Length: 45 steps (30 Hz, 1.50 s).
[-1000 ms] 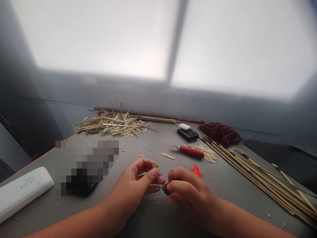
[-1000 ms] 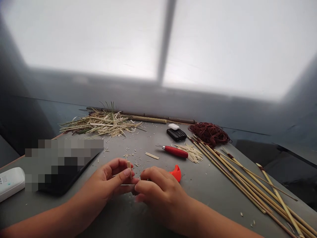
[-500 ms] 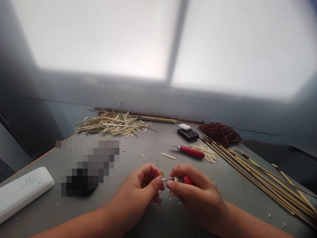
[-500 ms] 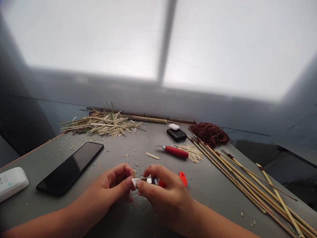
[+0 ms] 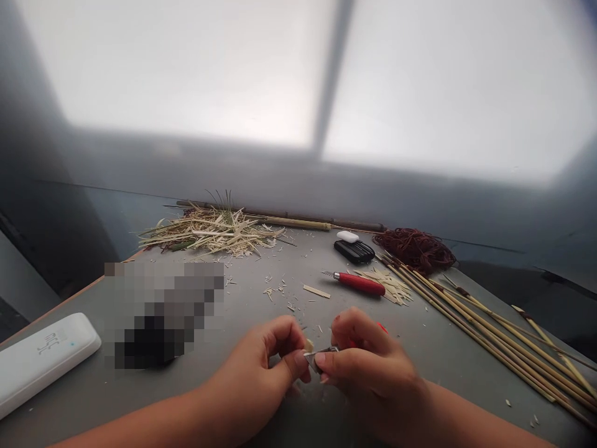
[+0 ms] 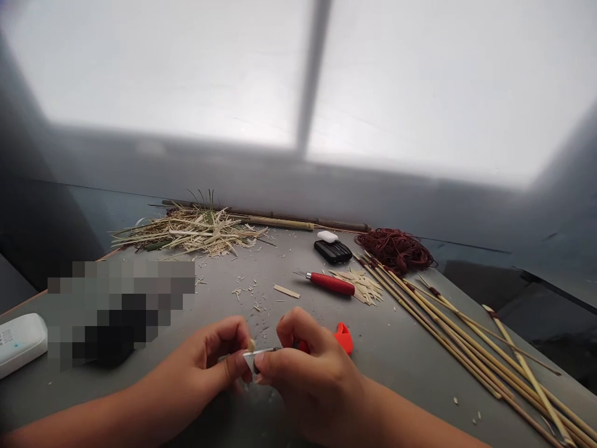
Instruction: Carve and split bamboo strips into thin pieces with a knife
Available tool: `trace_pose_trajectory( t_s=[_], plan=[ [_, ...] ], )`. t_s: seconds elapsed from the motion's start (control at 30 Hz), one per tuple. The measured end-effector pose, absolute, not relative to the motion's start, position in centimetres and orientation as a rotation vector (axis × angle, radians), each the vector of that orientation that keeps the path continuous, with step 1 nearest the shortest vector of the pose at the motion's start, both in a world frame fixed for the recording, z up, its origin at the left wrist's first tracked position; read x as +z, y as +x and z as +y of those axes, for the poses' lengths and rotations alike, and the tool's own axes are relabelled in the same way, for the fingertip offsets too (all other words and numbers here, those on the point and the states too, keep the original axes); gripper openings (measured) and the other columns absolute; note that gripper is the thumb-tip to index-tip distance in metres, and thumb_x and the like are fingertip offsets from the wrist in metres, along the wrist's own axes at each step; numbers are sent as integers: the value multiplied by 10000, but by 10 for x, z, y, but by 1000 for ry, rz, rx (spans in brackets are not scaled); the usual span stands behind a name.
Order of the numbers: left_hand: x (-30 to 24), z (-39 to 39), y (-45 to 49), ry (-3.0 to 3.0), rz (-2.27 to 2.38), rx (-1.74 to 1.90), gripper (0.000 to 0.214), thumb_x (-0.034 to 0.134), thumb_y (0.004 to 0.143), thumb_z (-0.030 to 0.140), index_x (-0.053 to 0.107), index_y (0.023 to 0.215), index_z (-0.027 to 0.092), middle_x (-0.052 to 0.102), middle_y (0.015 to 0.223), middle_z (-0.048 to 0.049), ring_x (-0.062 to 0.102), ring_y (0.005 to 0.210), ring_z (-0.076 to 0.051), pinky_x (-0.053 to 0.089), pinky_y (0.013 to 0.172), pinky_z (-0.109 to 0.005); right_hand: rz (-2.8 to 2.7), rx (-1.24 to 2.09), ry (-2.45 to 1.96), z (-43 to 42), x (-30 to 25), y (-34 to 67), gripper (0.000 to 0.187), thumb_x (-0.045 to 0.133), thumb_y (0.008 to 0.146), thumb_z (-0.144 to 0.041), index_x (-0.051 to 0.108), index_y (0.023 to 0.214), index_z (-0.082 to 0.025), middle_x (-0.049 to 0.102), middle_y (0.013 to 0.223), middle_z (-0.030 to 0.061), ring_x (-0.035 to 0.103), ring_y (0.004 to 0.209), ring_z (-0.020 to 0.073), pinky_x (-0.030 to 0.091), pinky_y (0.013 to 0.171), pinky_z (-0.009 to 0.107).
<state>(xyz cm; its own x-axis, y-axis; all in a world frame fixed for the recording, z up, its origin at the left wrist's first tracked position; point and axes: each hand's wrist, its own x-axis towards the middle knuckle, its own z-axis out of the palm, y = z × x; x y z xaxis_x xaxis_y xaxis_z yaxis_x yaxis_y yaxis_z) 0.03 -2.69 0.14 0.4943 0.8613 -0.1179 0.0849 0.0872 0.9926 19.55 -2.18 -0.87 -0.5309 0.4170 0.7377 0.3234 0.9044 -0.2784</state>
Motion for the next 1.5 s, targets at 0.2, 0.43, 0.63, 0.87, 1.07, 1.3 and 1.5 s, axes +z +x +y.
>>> trace_pose_trajectory(
  t_s=[0.2,0.43,0.63,0.87,1.07,1.3,1.5],
  plan=[
    [10,-34,1,1484,973,670,88,504,769,248,454,714,201,540,698,23,487,672,-145,362,628,-282,-2225,255,-545,-30,0,196,153,519,898,-80,608,872,-201,369,781,-12,400,615,90,351,485,199],
    [14,-37,-1,1542,988,673,88,491,762,189,443,690,206,538,667,29,469,670,-141,345,615,-262,-2229,367,-555,-32,3,194,139,532,895,-95,610,860,-204,382,772,-16,396,597,83,352,482,197],
    [11,-34,-1,1477,909,695,125,527,766,233,432,687,213,545,690,17,501,723,-167,359,671,-292,-2252,174,-501,-29,4,192,208,494,879,-58,636,871,-209,363,733,-20,357,568,90,299,462,220],
    [9,-29,3,1325,795,749,270,636,779,377,445,699,204,544,680,23,476,721,-149,342,711,-288,-2199,-129,-516,-24,-1,192,160,552,878,-84,618,892,-229,353,716,-35,323,585,91,280,488,229],
    [6,-26,5,1206,747,787,447,709,685,549,422,694,207,544,662,35,470,687,-129,315,673,-255,-2206,-262,-535,-20,-4,193,145,572,875,-87,599,822,-219,415,716,-25,365,603,99,295,522,255],
    [0,-24,2,1235,946,750,391,639,743,543,444,743,205,587,687,24,370,589,-108,264,591,-254,-2183,-360,-545,-13,2,196,171,526,885,-65,609,957,-195,482,726,-2,424,580,108,361,504,243],
    [1,-24,3,1252,952,759,398,653,725,555,486,765,195,590,695,25,408,589,-111,293,594,-253,-2254,5,-590,-20,10,196,283,525,935,-332,534,1161,-163,528,856,57,544,683,151,525,573,267]
  ],
)
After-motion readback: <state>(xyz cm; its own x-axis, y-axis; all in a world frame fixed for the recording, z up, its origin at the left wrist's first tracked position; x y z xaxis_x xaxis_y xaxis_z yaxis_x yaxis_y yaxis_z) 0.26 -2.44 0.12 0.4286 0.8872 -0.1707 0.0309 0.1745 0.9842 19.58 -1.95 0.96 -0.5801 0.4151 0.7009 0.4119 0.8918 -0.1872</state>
